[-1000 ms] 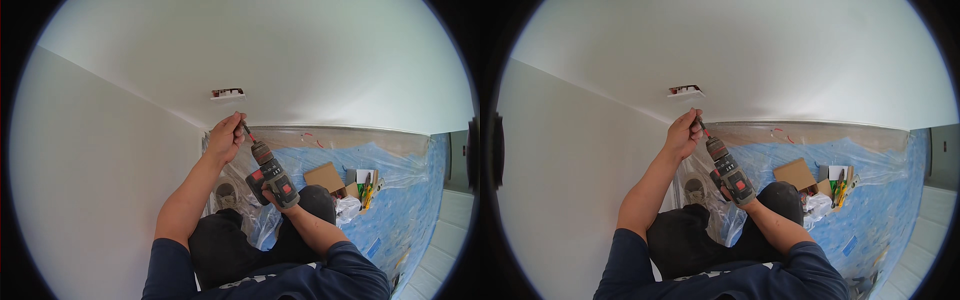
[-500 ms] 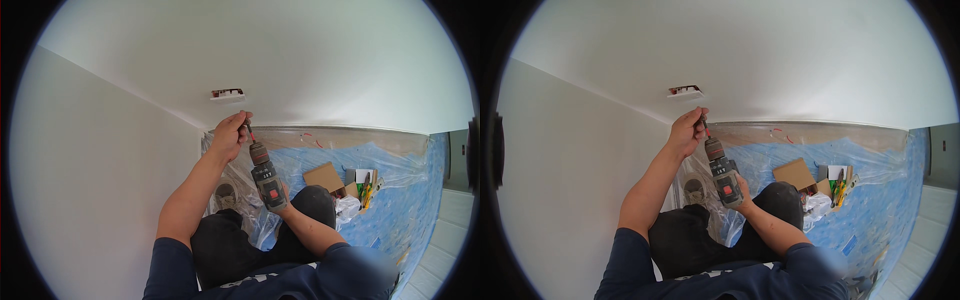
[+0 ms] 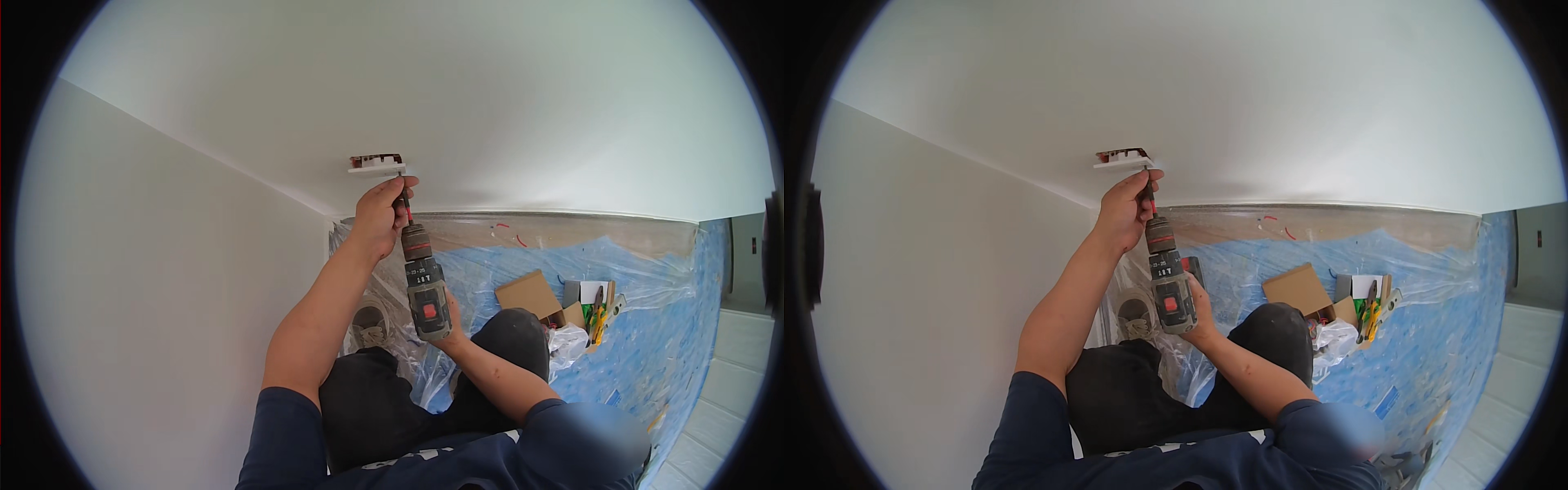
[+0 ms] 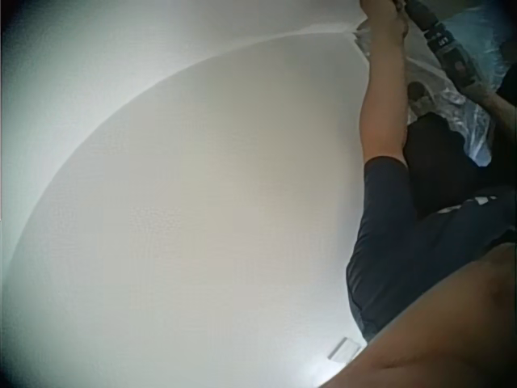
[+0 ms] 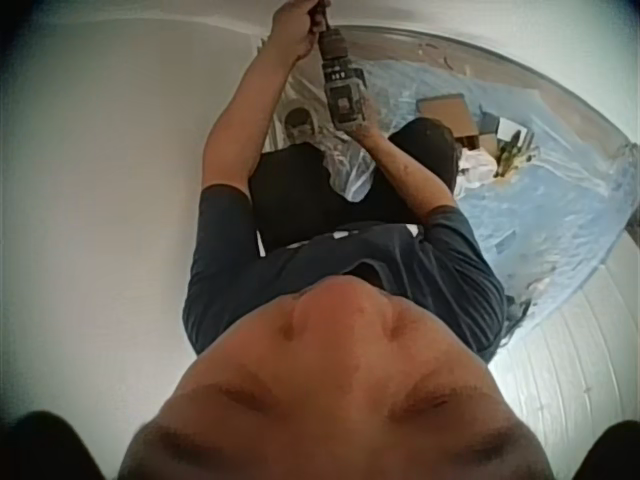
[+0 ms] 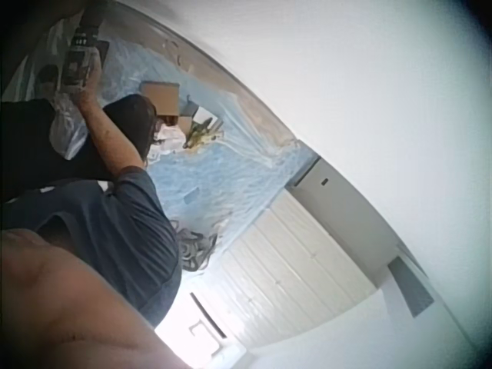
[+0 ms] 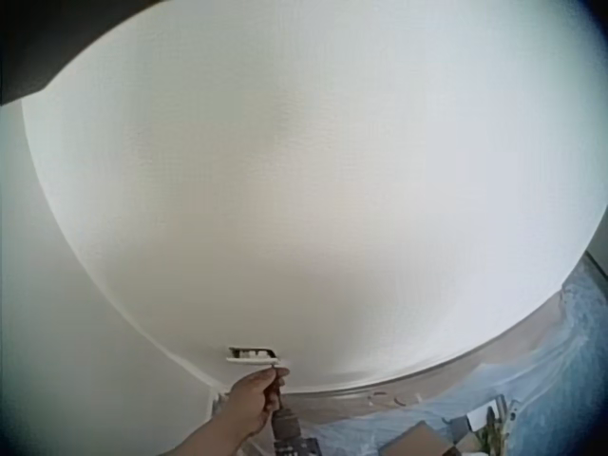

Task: Install and level an electrical wall outlet box and components using a drill and spirit level.

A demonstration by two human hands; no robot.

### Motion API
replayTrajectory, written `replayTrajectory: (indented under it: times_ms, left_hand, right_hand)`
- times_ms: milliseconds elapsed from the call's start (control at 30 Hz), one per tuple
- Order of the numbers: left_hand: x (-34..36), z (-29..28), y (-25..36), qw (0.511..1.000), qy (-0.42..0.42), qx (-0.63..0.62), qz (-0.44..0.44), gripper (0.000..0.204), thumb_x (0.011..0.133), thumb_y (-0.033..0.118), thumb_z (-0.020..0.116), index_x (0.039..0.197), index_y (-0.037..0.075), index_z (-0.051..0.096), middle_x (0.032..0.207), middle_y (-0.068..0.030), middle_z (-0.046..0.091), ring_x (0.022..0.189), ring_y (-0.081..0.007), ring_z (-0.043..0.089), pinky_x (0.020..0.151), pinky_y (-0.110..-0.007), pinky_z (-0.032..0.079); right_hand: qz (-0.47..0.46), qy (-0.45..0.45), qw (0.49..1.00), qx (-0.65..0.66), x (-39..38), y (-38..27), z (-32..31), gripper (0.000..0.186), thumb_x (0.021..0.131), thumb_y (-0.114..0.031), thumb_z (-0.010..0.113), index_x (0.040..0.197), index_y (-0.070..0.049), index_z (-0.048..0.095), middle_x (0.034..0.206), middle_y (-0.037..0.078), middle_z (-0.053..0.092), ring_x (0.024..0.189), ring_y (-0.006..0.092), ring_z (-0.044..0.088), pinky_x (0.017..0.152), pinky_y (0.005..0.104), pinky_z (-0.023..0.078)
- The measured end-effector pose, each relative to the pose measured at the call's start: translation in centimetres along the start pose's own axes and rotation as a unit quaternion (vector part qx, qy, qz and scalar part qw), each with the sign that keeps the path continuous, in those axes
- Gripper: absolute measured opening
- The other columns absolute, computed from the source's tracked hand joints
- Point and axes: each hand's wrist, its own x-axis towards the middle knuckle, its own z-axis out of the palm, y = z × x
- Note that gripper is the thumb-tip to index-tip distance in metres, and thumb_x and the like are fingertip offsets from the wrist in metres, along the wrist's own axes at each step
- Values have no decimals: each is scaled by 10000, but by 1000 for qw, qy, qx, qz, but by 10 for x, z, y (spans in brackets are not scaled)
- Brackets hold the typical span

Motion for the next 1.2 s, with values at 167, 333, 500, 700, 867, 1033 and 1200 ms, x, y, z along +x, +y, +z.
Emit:
replayTrajectory:
  times_ms: [167,333,500,700,867,1033,1200]
  left_hand:
    - [6,-2,0,1000,-3,7,14,229,947,206,579,1009,9,676,842,-20,558,586,-55,392,483,-184,309]
    - [5,-6,2,999,27,28,6,298,910,341,636,948,47,651,755,-3,539,561,-56,391,485,-192,295]
    - [2,-9,14,998,55,38,-16,410,860,491,669,926,93,599,663,13,509,525,-54,387,475,-200,277]
    - [8,-18,15,997,58,54,11,516,838,577,668,981,95,549,628,16,480,496,-50,377,442,-206,260]
    - [13,-21,9,994,53,82,39,541,840,585,664,984,81,532,627,15,468,490,-47,376,425,-205,255]
    - [14,-22,11,995,51,80,42,551,842,581,666,967,64,526,621,15,457,487,-44,371,421,-198,255]
    - [16,-21,14,995,56,78,33,555,841,578,669,954,54,524,615,16,452,481,-44,362,420,-195,253]
  right_hand:
    - [6,7,1000,17,4,4,6,446,733,-18,673,1168,-15,574,1074,100,629,903,204,591,833,292,462]
    - [-23,5,999,-27,12,-7,6,453,741,-30,673,1182,-8,568,1090,116,626,925,223,594,844,301,462]
    - [-82,3,987,-137,22,-8,1,479,749,-59,680,1208,1,557,1112,138,620,970,255,597,866,318,459]
    - [-63,10,990,-126,23,-4,6,517,756,-90,684,1243,8,541,1153,162,608,1027,286,591,896,341,453]
    - [-27,27,995,-91,19,7,13,513,758,-79,678,1244,5,535,1144,164,603,1021,287,589,896,340,453]
    - [-17,44,995,-88,20,3,25,469,755,-66,677,1200,-7,539,1079,149,602,958,277,591,859,331,460]
    - [-27,57,992,-106,19,-9,36,415,749,-56,683,1137,-22,542,1009,124,592,881,260,586,806,322,465]
